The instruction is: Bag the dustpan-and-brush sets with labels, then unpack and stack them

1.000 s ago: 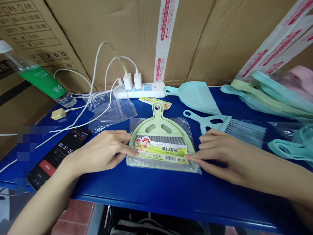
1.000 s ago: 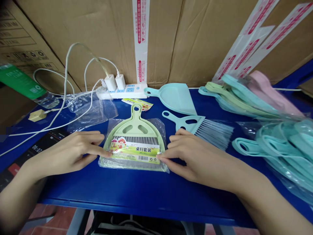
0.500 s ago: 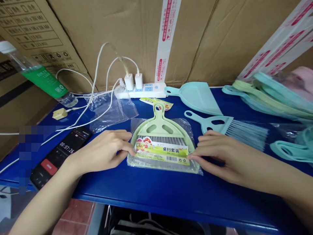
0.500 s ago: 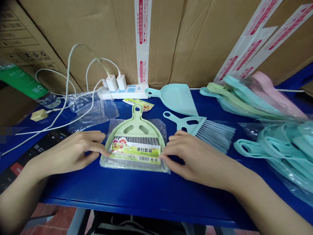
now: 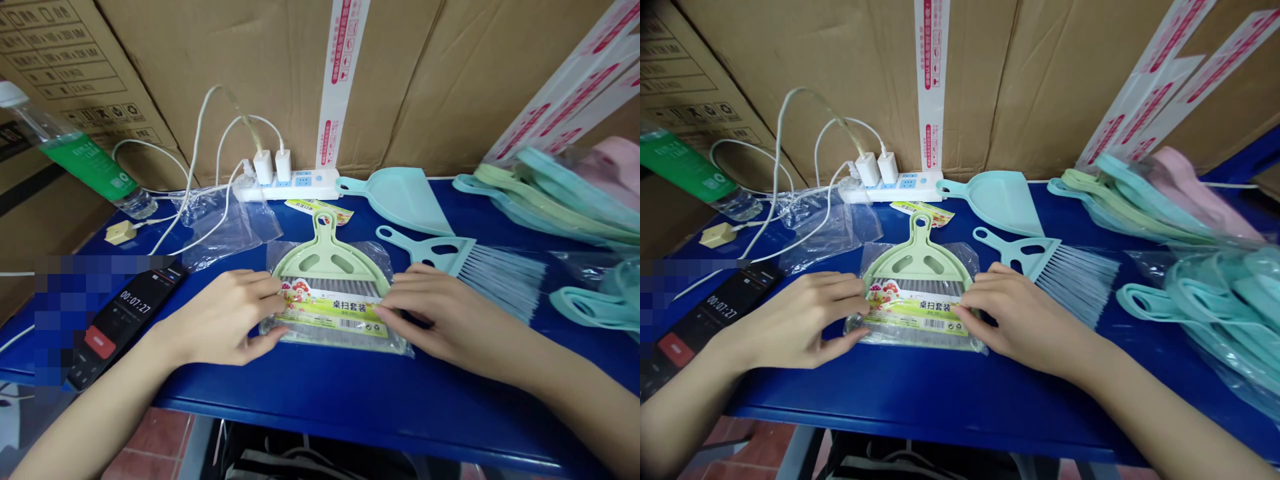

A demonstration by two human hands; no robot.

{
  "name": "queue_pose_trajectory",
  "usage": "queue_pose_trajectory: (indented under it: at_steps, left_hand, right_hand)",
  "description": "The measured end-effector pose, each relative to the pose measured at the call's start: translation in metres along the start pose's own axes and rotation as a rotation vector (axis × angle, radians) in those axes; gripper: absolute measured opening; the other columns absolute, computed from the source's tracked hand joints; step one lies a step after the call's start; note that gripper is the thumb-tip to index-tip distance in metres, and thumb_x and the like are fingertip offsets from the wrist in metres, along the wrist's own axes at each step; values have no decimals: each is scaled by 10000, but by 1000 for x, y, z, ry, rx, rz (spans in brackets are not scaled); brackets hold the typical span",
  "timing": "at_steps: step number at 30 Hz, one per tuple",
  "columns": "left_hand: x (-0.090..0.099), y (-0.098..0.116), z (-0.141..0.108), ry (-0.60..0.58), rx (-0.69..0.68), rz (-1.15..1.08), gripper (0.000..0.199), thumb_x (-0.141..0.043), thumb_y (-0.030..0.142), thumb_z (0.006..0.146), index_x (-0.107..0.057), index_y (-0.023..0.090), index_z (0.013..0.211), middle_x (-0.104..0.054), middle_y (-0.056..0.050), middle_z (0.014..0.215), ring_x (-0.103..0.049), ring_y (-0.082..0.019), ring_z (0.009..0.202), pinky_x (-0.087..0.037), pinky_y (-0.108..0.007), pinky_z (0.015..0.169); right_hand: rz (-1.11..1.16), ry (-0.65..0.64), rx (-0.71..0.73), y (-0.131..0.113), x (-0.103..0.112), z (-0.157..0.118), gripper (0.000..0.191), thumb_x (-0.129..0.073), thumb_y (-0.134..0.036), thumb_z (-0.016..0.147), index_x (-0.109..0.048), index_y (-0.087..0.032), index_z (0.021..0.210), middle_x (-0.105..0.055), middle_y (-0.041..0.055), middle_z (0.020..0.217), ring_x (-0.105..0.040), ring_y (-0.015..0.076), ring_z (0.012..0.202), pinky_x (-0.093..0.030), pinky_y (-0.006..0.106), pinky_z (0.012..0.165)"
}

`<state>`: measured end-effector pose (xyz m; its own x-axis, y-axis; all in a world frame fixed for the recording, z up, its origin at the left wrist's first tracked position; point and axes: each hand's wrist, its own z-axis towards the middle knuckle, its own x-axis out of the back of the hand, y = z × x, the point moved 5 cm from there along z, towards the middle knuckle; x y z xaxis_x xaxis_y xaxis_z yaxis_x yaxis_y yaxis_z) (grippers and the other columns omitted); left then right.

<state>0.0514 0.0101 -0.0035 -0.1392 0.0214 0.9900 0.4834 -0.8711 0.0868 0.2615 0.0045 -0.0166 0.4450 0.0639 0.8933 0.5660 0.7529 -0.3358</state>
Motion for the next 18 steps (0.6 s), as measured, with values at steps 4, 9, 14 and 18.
queue_pose_trajectory:
  at_steps: [4,9,14,18]
  left_hand:
    - [-5,1,1,29,-25,67,287,-470,317,985,-631,168,800,-598,-11,743,-561,-146,658,-453,-278,634]
    - [-5,4,2,101,-55,176,332,-434,290,1007,-641,163,779,-580,-6,714,-562,-144,657,-446,-278,623]
    - [-4,13,3,161,-148,181,311,-379,192,1013,-675,165,924,-591,-4,737,-549,-144,655,-438,-274,621]
    - [-8,16,4,102,-190,173,329,-387,121,985,-641,195,1179,-606,-5,770,-549,-148,638,-445,-279,622]
  right_hand:
    - [-130,28,-28,-2,-3,0,387,-421,-236,993,-528,-204,623,-512,-19,544,-455,128,515,-346,307,620]
    - [-274,43,-43,-8,-6,2,388,-441,-207,971,-509,-207,589,-514,-10,535,-470,140,540,-342,311,609]
    - [-308,2,64,-23,-6,15,315,-467,-86,906,-512,-202,617,-550,-6,592,-500,154,589,-348,312,621]
    - [-261,-111,125,-29,-10,23,229,-471,-3,849,-581,-193,785,-603,-7,688,-548,162,615,-374,305,619]
